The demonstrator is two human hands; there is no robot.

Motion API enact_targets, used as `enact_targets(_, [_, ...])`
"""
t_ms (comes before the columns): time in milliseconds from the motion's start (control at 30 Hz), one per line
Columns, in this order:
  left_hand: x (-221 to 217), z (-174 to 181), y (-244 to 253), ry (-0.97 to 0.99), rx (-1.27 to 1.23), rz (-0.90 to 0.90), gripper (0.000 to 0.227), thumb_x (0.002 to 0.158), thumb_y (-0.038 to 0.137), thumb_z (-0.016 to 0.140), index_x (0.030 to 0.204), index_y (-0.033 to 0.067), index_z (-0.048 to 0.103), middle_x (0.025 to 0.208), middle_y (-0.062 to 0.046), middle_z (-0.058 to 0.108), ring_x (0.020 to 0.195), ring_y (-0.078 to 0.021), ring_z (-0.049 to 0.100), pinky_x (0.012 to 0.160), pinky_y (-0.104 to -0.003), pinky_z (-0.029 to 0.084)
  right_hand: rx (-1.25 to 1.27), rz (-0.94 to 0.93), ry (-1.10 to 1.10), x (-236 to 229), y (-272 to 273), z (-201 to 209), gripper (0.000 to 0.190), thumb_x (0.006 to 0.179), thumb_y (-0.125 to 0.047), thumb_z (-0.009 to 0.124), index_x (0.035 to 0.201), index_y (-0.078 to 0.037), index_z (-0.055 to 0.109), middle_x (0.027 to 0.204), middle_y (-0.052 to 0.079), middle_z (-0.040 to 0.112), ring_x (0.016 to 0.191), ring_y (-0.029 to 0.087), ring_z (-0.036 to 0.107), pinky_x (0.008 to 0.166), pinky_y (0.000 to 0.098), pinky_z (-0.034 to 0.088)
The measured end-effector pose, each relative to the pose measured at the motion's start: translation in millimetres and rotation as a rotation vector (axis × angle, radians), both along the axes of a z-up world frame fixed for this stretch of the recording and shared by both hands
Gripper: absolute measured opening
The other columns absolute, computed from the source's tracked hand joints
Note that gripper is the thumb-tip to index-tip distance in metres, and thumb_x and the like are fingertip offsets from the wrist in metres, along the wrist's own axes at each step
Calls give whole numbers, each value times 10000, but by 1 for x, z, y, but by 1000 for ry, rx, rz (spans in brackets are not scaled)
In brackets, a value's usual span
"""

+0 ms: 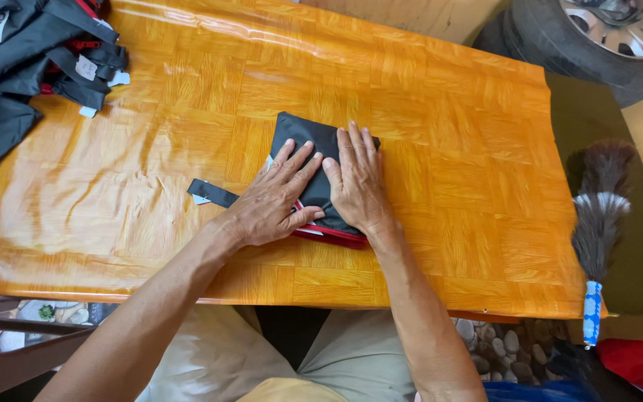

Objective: The person folds black waterproof covers on a table, smoothing the fabric by hand and using a feather duster to clean the material before placing the folded items into a green container.

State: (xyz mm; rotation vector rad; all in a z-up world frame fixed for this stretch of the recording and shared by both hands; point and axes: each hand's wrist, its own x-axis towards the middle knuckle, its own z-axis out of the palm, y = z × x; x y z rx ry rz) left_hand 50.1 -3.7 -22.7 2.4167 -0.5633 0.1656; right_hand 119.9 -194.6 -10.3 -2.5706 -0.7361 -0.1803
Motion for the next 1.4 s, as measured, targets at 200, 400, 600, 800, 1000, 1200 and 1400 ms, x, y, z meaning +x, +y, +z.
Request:
enact_targets(200, [-2, 2, -1, 5, -13, -3, 850, 985, 612, 556, 1652, 178, 255, 1711, -135, 188, 1577, -418, 70, 1192, -685, 174, 41, 2, -52, 10, -6, -29, 583, 1112, -368, 369, 1568, -4, 349, 1578, 275, 353, 1502, 458, 266, 1236, 570, 200])
enact_targets(400, [-5, 5, -1, -3, -10, 29, 880, 993, 629, 530, 1670, 186, 183, 1721, -165, 130, 1572, -426, 85, 1195, -674, 195, 5, -13, -59, 10, -5, -25, 607, 1107, -397, 372, 1579, -17, 332, 1580, 277, 349, 1499, 471, 263, 1215, 598, 218])
enact_targets(600, [-38, 6, 29, -278, -182, 533, 533, 1107, 384, 503, 1503, 28, 523, 1366, -257, 606, 1355, -434, 528, 1154, -565, 375, 204, 156, -123, -30, -18, 22, 576, 1081, -423, 509, 1595, -178, 425, 1695, 216, 184, 1535, 512, 159, 1211, 664, 199])
enact_targets(800, [-89, 5, 26, 157, -391, 687, 291, 1013, 331, 604, 1280, 217, 612, 901, -87, 786, 940, -376, 741, 793, -550, 548, 208, 199, -104, -44, -29, 0, 584, 1025, -512, 566, 1532, -226, 517, 1670, 168, 289, 1531, 466, 221, 1228, 605, 234])
enact_targets(1000, [-73, -4, 9, 67, -234, 621, 643, 792, 136, 806, 1407, 145, 618, 1069, -205, 723, 1007, -445, 701, 868, -551, 547, 179, 134, -95, -57, -22, 8, 564, 1055, -523, 503, 1527, -215, 521, 1649, 194, 298, 1523, 479, 219, 1225, 589, 229])
enact_targets(1200, [-60, -25, 15, 81, -419, 651, 342, 832, 167, 773, 1151, 291, 780, 953, -6, 767, 902, -226, 756, 808, -353, 605, 82, 210, -39, -69, -33, 24, 1171, 629, -773, 816, 1593, -252, 404, 1671, 261, 189, 1522, 538, 145, 1239, 620, 173])
enact_targets(1400, [-51, -21, -1, -75, -814, 523, 380, 896, -68, 651, 1251, 56, 698, 1012, -120, 603, 793, -250, 762, 613, -325, 632, 140, 60, -182, -88, -17, 14, 1056, 678, -437, 947, 1574, -196, 443, 1635, 294, 254, 1473, 574, 238, 1194, 646, 279])
